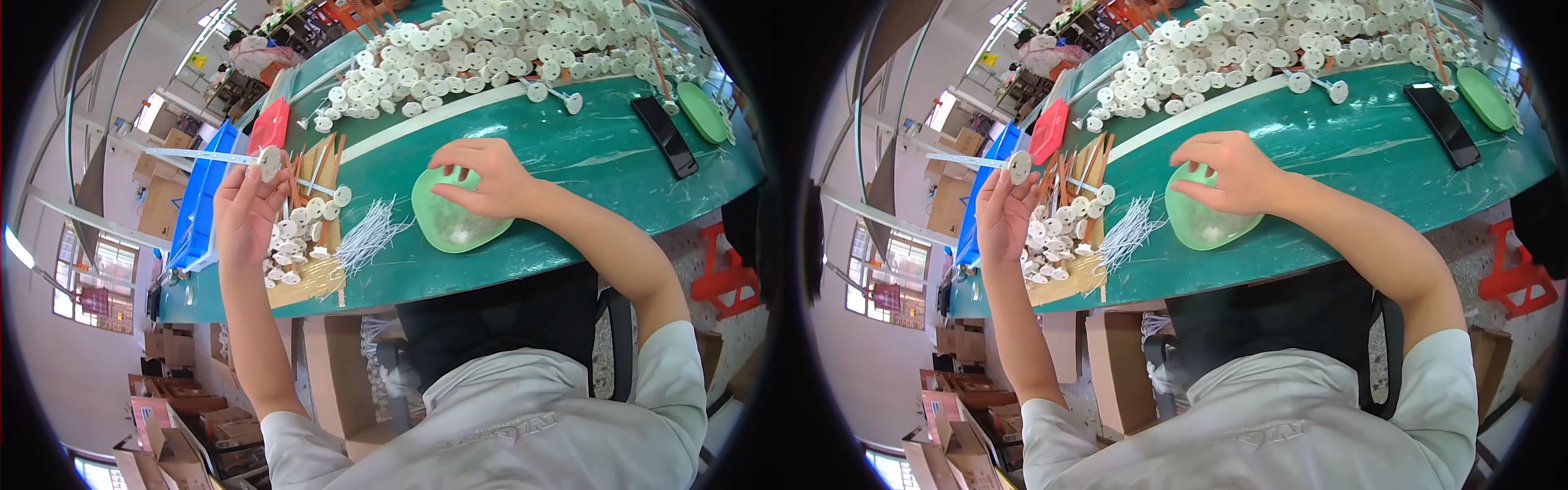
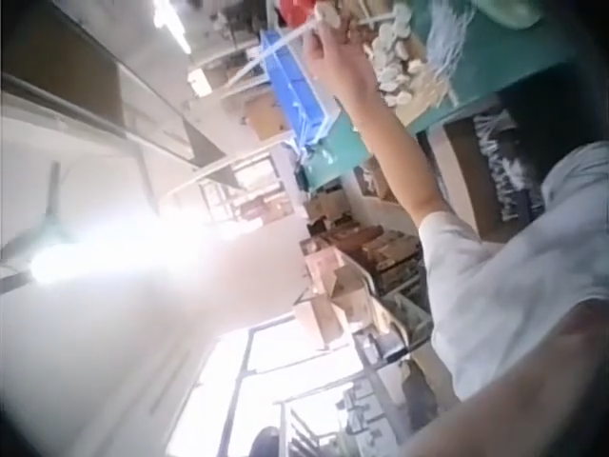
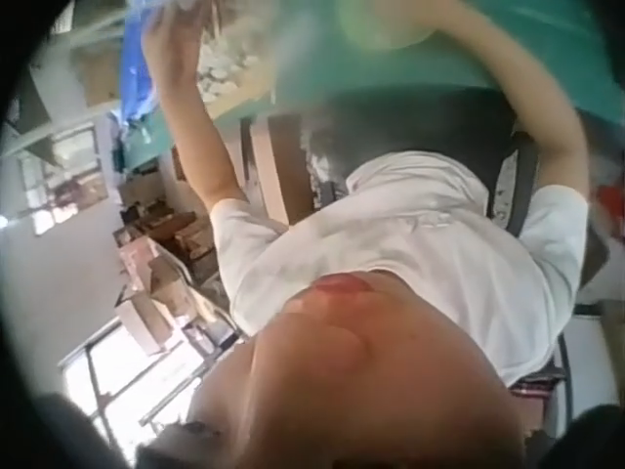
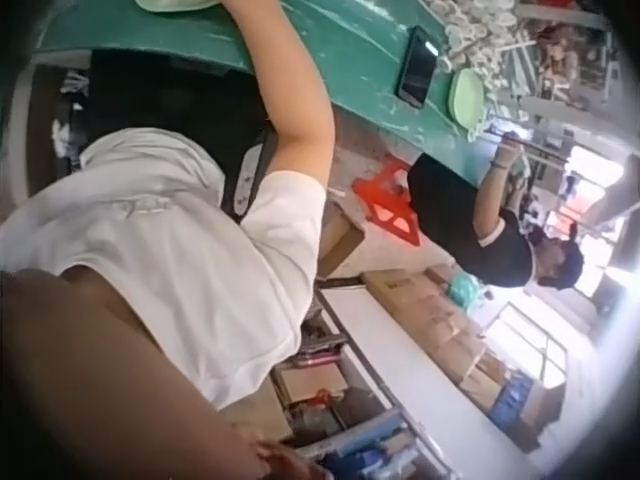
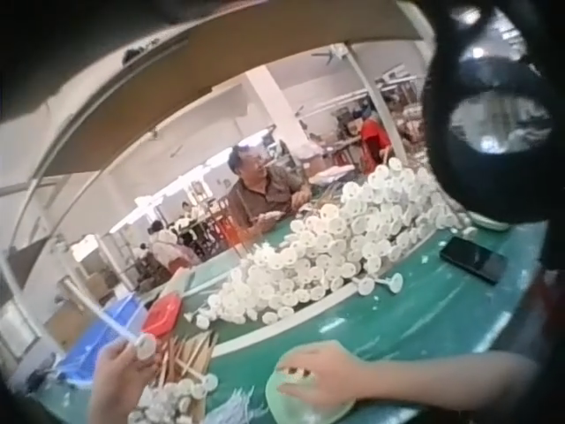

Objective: Assembling small white plastic components onto an LED light strip.

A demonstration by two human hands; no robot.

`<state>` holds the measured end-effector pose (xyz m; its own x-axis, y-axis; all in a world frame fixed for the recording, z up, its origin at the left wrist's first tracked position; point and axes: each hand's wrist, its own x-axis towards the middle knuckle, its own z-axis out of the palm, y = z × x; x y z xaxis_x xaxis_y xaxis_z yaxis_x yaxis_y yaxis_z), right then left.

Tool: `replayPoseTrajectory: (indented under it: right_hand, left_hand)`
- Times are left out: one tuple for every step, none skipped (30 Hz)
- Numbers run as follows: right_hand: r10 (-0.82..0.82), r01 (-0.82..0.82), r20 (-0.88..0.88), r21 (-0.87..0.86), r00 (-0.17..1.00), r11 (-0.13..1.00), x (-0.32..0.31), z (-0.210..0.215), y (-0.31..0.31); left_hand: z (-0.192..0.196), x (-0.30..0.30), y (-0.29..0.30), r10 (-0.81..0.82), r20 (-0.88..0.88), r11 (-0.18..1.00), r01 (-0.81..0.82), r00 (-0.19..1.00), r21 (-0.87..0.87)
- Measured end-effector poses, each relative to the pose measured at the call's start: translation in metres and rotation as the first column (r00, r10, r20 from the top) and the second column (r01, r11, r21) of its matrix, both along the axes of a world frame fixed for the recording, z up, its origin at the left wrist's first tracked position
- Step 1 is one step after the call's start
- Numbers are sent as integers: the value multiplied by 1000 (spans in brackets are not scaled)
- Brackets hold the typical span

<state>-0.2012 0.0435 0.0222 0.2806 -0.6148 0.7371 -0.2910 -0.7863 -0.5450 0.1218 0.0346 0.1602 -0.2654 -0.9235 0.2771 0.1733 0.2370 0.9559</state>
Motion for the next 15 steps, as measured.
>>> replayPoseTrajectory:
  right_hand:
    - [27,-27,18,7,999,1000,0,3,0]
    - [12,-12,21,10,1000,1000,0,6,2]
    - [40,-40,53,9,998,999,1,10,4]
    - [62,-63,84,8,995,998,1,13,6]
    - [43,-45,86,15,995,999,4,13,8]
    - [95,-107,136,83,986,991,7,13,10]
    - [145,-174,188,145,971,974,11,13,13]
    - [191,-243,244,201,951,949,12,14,14]
    - [179,-231,244,206,953,951,11,15,12]
    - [283,-307,124,282,951,909,7,13,10]
    - [393,-369,11,366,920,854,5,12,9]
    - [388,-367,18,366,921,855,4,9,9]
    - [412,-406,64,355,909,842,4,7,11]
    - [445,-454,109,338,889,824,7,6,12]
    - [452,-462,110,336,885,821,8,7,12]
  left_hand:
    - [-2,-12,1,-13,3,1000,13,1000,2]
    - [-5,-25,1,-24,11,999,24,1000,27]
    - [-9,-38,2,-37,18,998,36,999,53]
    - [-13,-52,3,-90,-1,993,89,996,71]
    - [-18,-65,4,-107,0,991,107,994,78]
    - [-23,-78,5,-154,25,984,152,988,92]
    - [-27,-89,7,-200,48,975,194,979,105]
    - [-30,-98,7,-223,40,969,216,974,121]
    - [-32,-104,6,-234,38,965,228,971,126]
    - [-33,-111,4,-253,52,962,245,966,124]
    - [-34,-117,2,-269,67,958,260,961,122]
    - [-33,-118,-4,-249,65,963,241,966,118]
    - [-33,-116,-12,-256,65,961,247,964,120]
    - [-30,-109,-19,-213,44,973,208,976,103]
    - [-26,-101,-26,-168,23,982,166,985,85]
